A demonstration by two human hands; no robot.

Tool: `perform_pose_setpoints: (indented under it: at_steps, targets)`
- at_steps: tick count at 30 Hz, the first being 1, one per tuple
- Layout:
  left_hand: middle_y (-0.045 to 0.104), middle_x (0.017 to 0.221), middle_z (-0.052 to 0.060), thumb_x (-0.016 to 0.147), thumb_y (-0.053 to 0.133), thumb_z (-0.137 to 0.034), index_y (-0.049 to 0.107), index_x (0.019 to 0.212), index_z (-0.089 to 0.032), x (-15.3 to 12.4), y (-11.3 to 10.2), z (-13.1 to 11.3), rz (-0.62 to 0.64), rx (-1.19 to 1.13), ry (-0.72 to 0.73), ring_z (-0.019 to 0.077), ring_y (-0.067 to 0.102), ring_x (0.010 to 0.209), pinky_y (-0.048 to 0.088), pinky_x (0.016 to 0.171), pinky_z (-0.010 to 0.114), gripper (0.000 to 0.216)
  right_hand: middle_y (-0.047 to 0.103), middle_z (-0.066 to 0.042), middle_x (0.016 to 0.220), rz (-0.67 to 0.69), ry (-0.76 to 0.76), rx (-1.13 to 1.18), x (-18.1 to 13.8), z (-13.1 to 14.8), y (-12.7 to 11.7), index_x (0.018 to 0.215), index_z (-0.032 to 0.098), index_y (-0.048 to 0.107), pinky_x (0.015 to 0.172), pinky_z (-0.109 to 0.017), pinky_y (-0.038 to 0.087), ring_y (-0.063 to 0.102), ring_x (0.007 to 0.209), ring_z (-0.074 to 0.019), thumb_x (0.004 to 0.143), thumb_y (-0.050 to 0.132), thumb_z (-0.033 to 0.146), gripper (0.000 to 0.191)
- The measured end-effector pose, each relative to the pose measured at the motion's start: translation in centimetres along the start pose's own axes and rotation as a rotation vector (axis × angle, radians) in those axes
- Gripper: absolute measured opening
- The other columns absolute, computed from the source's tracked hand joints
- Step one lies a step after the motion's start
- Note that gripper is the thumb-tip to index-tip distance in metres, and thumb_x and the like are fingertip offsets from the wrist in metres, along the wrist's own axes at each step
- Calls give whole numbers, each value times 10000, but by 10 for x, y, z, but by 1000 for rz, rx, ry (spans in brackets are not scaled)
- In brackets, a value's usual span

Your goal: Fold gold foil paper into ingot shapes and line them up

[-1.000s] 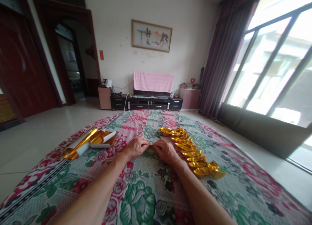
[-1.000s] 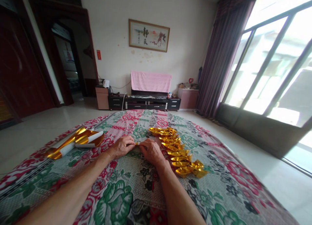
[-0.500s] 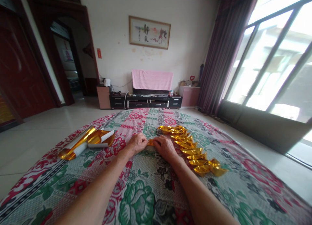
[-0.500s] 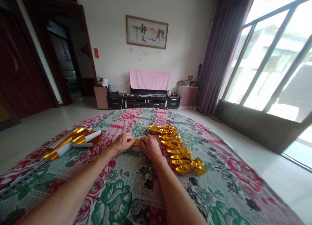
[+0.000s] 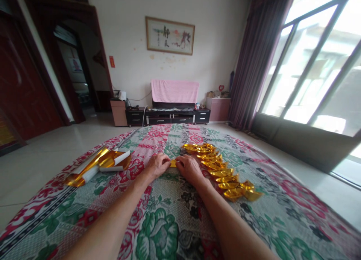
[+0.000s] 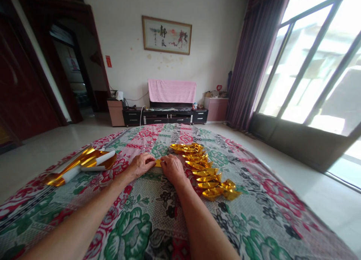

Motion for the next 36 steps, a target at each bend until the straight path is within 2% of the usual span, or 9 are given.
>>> perform_pose_setpoints:
  at_steps: [3,7,12,18,25,30,36]
  targets:
    - [605,763,-2,719,566,-229,635,808,-190,0,2,1,-2,-18,-3,102,555,677,433,645,213,120,596,-40,764,-3,29,-9,0,-2,1,901,209,639,650,-222,374,547,698,-140,803,488,223,180]
    - [605,775,18,742,540,-212,669,756,-193,-1,0,-2,24,1,76,120,564,746,440,707,228,132,578,-41,764,-17,55,-13,0,-1,0,846,199,630,638,-215,376,538,706,-137,790,506,213,137]
    - [614,842,19,744,557,-213,685,798,-202,-4,-3,-6,91,-57,188,116,567,793,443,753,224,139,534,-25,697,16,-1,3,-2,3,-4,718,199,638,616,-209,362,515,666,-117,820,458,215,207]
    - [608,786,33,827,457,-201,662,802,-175,-5,-2,-10,49,55,293,127,551,781,428,748,241,208,538,-22,716,-7,-54,38,-4,5,-7,760,201,658,677,-224,382,520,718,-130,740,538,180,123]
    - [616,796,31,844,422,-203,623,807,-165,-6,-10,-11,-51,-12,237,121,560,776,431,736,225,208,589,-43,821,-91,-95,119,-6,6,-10,822,187,646,699,-215,405,545,767,-128,808,479,197,169]
    - [635,812,40,824,452,-199,640,823,-166,-7,-13,-19,-56,-96,248,123,576,788,441,747,225,191,618,-22,739,-72,-109,168,-6,4,-8,798,197,648,663,-205,404,558,691,-119,810,478,187,170]
    - [654,795,45,787,518,-208,668,813,-159,-7,-8,-22,-28,-149,243,124,590,753,458,728,225,160,646,-22,764,-70,-134,243,-6,7,-9,803,198,658,669,-202,415,575,717,-122,806,475,168,185]
Point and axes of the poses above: each hand's wrist, its own x-axis towards the middle knuckle, its own y-axis out of the palm, z = x × y, the point moved 6 cm from there along x, towards the middle knuckle
